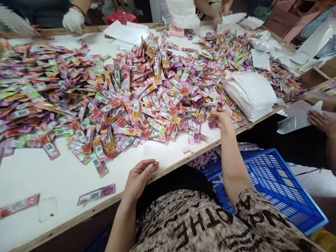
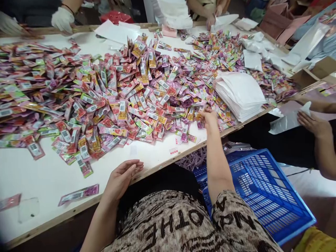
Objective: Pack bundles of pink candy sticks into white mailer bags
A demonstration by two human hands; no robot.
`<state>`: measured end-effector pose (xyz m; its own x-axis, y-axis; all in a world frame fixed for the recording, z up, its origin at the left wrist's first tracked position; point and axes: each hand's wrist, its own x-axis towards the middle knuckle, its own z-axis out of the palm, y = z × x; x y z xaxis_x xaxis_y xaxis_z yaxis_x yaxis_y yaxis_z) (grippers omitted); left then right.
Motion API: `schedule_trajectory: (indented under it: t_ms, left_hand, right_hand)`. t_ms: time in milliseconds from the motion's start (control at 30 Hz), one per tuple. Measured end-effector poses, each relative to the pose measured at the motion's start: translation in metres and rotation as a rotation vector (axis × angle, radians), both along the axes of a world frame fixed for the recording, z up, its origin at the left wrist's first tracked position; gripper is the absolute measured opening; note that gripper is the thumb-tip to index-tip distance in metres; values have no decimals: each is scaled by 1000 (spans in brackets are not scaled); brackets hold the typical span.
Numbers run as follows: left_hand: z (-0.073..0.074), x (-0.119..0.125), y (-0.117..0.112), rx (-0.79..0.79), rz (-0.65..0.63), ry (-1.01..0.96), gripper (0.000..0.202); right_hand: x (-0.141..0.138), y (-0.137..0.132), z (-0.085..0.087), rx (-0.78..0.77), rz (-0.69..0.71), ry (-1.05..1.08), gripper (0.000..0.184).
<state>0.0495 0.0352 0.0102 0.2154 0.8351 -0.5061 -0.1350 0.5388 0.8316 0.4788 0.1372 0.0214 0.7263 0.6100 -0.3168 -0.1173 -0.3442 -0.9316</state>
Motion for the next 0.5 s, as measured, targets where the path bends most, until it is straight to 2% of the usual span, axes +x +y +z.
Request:
schedule_trajectory:
  t_ms: [67,200,267,500]
  left_hand:
    - [1,0,2,-27,-25,-8,42]
    - [2,1,1,-13,-10,-11,41]
    - [1,2,0,10,9,-6,40]
    - [1,2,0,9,2,-3,40]
  right_hand:
    - [-23,-2,-8,-63,-43,-128,38]
    - [-55,5,-15,-333,-35,-627,61]
    - [-58,10,-14,-379,-9,-658,68]
    - [-56,32,-9,-345,25,-542,100]
